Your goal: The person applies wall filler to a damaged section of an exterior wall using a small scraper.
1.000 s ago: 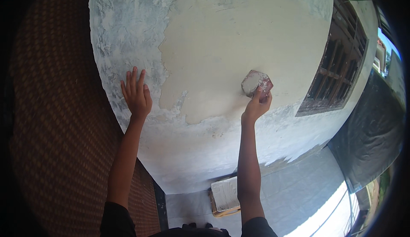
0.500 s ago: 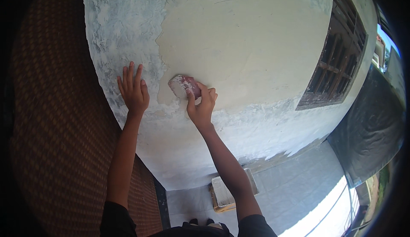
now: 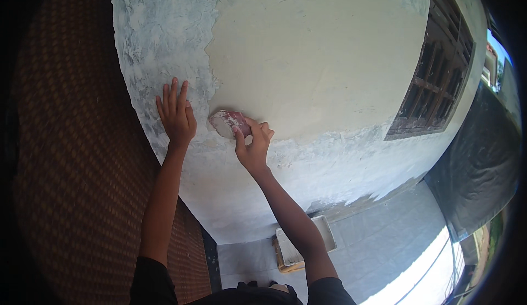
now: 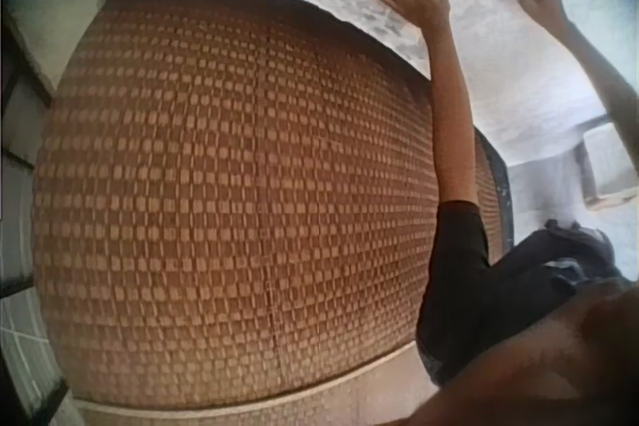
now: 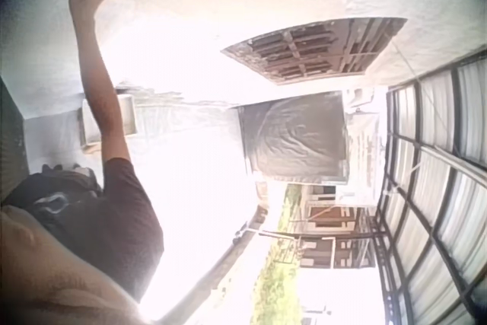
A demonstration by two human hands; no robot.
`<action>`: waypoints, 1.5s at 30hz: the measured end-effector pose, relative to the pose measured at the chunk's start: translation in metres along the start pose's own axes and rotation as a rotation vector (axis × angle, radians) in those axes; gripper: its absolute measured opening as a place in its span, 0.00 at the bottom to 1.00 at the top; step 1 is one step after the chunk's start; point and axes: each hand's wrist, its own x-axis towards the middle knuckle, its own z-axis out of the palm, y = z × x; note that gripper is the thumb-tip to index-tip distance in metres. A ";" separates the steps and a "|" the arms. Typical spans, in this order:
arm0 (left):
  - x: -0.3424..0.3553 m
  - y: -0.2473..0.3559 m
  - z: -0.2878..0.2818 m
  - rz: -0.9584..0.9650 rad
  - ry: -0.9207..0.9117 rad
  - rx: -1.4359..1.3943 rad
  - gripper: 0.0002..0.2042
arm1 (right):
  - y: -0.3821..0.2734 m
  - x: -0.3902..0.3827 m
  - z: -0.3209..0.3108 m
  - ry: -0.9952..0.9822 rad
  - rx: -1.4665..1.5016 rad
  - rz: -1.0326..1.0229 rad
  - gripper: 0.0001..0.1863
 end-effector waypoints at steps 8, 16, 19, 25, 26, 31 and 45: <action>0.001 0.002 -0.002 -0.010 0.005 0.028 0.23 | 0.056 0.039 -0.077 0.704 0.404 0.534 0.20; -0.001 -0.003 -0.002 0.007 -0.005 0.034 0.23 | 0.003 -0.006 -0.002 0.118 0.128 0.176 0.17; 0.000 0.001 -0.001 0.017 -0.018 0.012 0.23 | 0.005 -0.011 0.011 0.023 0.032 0.040 0.18; 0.001 0.000 -0.003 0.017 0.005 0.025 0.23 | 0.072 0.015 -0.072 0.603 0.333 0.503 0.20; 0.001 0.003 -0.002 0.009 0.002 0.025 0.23 | 0.076 0.018 -0.088 0.746 0.400 0.548 0.21; 0.000 0.002 -0.002 -0.010 0.012 0.038 0.23 | 0.056 0.011 -0.080 0.678 0.448 0.492 0.20; -0.001 0.004 -0.001 -0.007 0.002 0.012 0.23 | 0.093 0.026 -0.105 0.639 0.455 0.565 0.20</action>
